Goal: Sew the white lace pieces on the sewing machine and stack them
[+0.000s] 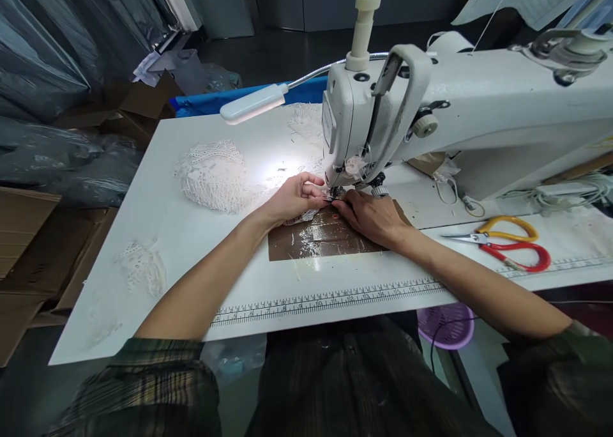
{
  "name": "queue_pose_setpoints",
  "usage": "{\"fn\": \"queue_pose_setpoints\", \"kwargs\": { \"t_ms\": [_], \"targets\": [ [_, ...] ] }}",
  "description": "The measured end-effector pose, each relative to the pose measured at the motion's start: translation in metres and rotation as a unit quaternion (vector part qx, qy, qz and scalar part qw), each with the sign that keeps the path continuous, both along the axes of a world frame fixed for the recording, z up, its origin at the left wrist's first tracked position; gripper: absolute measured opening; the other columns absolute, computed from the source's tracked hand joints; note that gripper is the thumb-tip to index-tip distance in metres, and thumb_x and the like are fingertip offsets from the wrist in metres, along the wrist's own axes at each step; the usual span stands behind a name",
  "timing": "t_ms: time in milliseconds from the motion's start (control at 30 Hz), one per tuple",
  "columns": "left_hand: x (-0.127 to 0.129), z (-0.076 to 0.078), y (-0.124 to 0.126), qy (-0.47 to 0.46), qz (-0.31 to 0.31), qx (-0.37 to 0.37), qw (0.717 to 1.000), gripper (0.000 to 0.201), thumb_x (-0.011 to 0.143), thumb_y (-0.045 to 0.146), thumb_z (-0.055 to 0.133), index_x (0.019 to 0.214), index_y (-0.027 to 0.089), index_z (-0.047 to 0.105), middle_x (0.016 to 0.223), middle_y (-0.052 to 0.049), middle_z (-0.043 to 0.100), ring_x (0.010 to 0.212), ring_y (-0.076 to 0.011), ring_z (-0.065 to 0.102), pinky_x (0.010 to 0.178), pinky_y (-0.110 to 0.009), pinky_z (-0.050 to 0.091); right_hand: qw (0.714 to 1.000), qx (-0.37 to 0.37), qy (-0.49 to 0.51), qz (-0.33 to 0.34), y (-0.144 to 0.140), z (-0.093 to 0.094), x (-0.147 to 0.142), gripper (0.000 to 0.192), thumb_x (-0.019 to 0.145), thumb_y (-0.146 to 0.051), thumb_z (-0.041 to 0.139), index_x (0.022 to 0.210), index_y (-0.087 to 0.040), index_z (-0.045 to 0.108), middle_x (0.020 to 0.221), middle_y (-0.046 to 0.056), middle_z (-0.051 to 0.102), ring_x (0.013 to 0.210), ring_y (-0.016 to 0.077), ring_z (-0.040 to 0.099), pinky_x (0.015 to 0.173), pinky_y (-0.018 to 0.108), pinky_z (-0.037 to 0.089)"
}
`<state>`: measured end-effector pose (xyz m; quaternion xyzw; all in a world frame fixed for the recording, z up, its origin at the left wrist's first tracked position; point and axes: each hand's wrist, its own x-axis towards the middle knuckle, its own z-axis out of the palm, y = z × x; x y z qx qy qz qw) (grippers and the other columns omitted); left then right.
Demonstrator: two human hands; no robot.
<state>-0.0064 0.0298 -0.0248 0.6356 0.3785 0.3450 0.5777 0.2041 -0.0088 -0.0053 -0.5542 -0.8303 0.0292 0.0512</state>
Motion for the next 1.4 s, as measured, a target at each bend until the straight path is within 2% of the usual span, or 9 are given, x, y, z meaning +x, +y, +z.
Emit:
{"fn": "queue_pose_setpoints", "kwargs": {
  "t_ms": [267, 433, 567, 667, 733, 833, 933, 1133, 1400],
  "targets": [
    [0.003, -0.003, -0.002, 0.022, 0.021, 0.013, 0.999, 0.031, 0.079, 0.013, 0.071, 0.099, 0.019, 0.049, 0.079, -0.003, 0.071, 0.072, -0.0145, 0.070, 0.067, -0.030, 0.056, 0.999, 0.041, 0.024, 0.001, 0.005, -0.011, -0.004, 0.045, 0.102, -0.051, 0.036, 0.104, -0.017, 0.065, 0.075, 0.011, 0.068, 0.067, 0.0243, 0.061, 0.055, 0.029, 0.026],
    [0.005, -0.004, -0.003, 0.043, 0.022, 0.033, 0.998, 0.030, 0.081, 0.015, 0.071, 0.099, 0.019, 0.047, 0.078, -0.002, 0.070, 0.069, -0.0126, 0.069, 0.064, -0.028, 0.056, 1.000, 0.020, 0.016, -0.006, 0.004, -0.004, -0.002, 0.047, 0.103, -0.049, 0.031, 0.107, -0.016, 0.065, 0.078, 0.012, 0.069, 0.068, 0.0251, 0.062, 0.054, 0.030, 0.023],
    [0.004, 0.001, -0.009, 0.038, 0.003, 0.045, 0.998, 0.032, 0.081, 0.021, 0.074, 0.102, 0.019, 0.049, 0.083, -0.004, 0.073, 0.079, -0.0159, 0.072, 0.069, -0.029, 0.059, 0.996, 0.019, 0.044, 0.080, -0.007, 0.005, 0.013, 0.050, 0.103, -0.052, 0.030, 0.102, -0.017, 0.066, 0.081, 0.011, 0.071, 0.067, 0.0231, 0.061, 0.055, 0.031, 0.027],
    [-0.001, 0.014, -0.015, 0.072, -0.037, 0.094, 0.992, 0.040, 0.077, 0.028, 0.079, 0.108, 0.018, 0.055, 0.095, -0.009, 0.075, 0.085, -0.0185, 0.073, 0.072, -0.031, 0.059, 0.986, 0.050, 0.070, 0.142, -0.019, 0.005, 0.035, 0.053, 0.102, -0.054, 0.029, 0.096, -0.018, 0.067, 0.083, 0.011, 0.072, 0.069, 0.0216, 0.062, 0.058, 0.031, 0.030],
    [-0.006, 0.027, -0.019, 0.125, -0.044, 0.159, 0.978, 0.040, 0.078, 0.033, 0.080, 0.109, 0.016, 0.062, 0.097, -0.009, 0.075, 0.082, -0.0180, 0.072, 0.070, -0.030, 0.058, 0.987, 0.068, 0.070, 0.124, -0.026, 0.002, 0.053, 0.060, 0.103, -0.056, 0.022, 0.090, -0.018, 0.067, 0.082, 0.011, 0.072, 0.068, 0.0204, 0.062, 0.056, 0.030, 0.029],
    [-0.013, 0.047, -0.022, 0.222, -0.013, 0.255, 0.941, 0.024, 0.085, 0.037, 0.072, 0.097, 0.017, 0.072, 0.088, -0.006, 0.075, 0.075, -0.0154, 0.069, 0.065, -0.028, 0.055, 0.995, 0.097, 0.021, 0.031, -0.029, -0.002, 0.080, 0.067, 0.102, -0.056, 0.015, 0.089, -0.017, 0.067, 0.079, 0.012, 0.071, 0.060, 0.0200, 0.060, 0.052, 0.031, 0.023],
    [-0.015, 0.060, -0.027, 0.300, -0.008, 0.306, 0.903, 0.022, 0.091, 0.037, 0.063, 0.092, 0.018, 0.074, 0.084, -0.004, 0.074, 0.073, -0.0141, 0.067, 0.066, -0.027, 0.054, 0.993, 0.108, -0.039, -0.027, -0.029, -0.001, 0.099, 0.066, 0.100, -0.060, 0.020, 0.094, -0.015, 0.068, 0.075, 0.013, 0.071, 0.054, 0.0211, 0.057, 0.052, 0.031, 0.019],
    [0.005, 0.063, -0.042, 0.354, -0.083, 0.365, 0.857, 0.032, 0.099, 0.036, 0.049, 0.098, 0.015, 0.074, 0.094, -0.008, 0.074, 0.080, -0.0179, 0.069, 0.070, -0.030, 0.056, 0.997, 0.074, 0.012, 0.015, -0.037, 0.008, 0.114, 0.054, 0.096, -0.057, 0.035, 0.103, -0.017, 0.069, 0.071, 0.009, 0.072, 0.061, 0.0231, 0.063, 0.056, 0.029, 0.025],
    [0.029, 0.063, -0.054, 0.348, -0.166, 0.402, 0.831, 0.028, 0.100, 0.028, 0.049, 0.109, 0.014, 0.072, 0.114, -0.011, 0.070, 0.104, -0.0227, 0.067, 0.088, -0.037, 0.059, 0.995, 0.088, 0.048, 0.029, -0.041, 0.006, 0.130, 0.049, 0.091, -0.057, 0.042, 0.083, -0.016, 0.068, 0.069, 0.009, 0.069, 0.063, 0.0231, 0.063, 0.055, 0.030, 0.025]
  ]
}}
